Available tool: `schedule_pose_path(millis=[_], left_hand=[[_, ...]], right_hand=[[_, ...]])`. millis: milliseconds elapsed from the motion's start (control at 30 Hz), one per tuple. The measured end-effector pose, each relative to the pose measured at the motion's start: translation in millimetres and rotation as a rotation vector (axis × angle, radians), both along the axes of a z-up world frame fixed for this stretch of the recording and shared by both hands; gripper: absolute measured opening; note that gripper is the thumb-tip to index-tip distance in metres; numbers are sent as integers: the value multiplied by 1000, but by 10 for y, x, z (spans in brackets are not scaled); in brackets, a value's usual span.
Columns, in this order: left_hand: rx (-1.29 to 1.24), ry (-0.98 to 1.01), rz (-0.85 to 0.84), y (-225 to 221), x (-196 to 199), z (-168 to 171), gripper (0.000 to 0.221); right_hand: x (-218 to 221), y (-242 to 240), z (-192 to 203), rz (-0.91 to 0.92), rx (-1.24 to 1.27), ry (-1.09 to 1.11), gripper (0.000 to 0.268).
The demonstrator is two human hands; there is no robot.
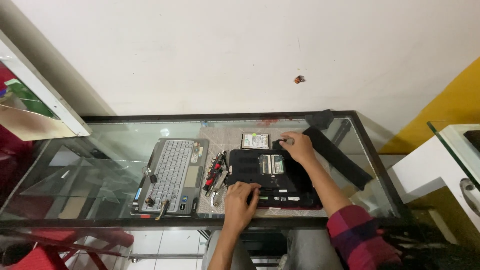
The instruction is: Disassembling a laptop by removing the internal hard drive and disconnecting ribbon cables.
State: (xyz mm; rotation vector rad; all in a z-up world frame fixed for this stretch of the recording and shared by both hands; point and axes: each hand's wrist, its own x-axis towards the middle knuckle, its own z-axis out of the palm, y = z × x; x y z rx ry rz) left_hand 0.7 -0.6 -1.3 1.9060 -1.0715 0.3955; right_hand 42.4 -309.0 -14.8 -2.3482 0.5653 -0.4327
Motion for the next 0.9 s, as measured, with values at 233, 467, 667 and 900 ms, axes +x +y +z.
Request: schedule_pose_path(millis=[233,467,667,900], left_hand=[[-1,-7,-14,19,-33,68,13],[14,17,-5,19,-43,66,15],[25,-5,-10,25,-43,37,16],[42,-78,-8,-2,-38,10,11]], right_hand=[[-468,-342,78,-242,-274,-152,34],[-641,-561,-43,-408,-239,334,68],[-648,-561,-242,-391,-464,52,28],[-886,-104,173,-366,-671,-206,18]])
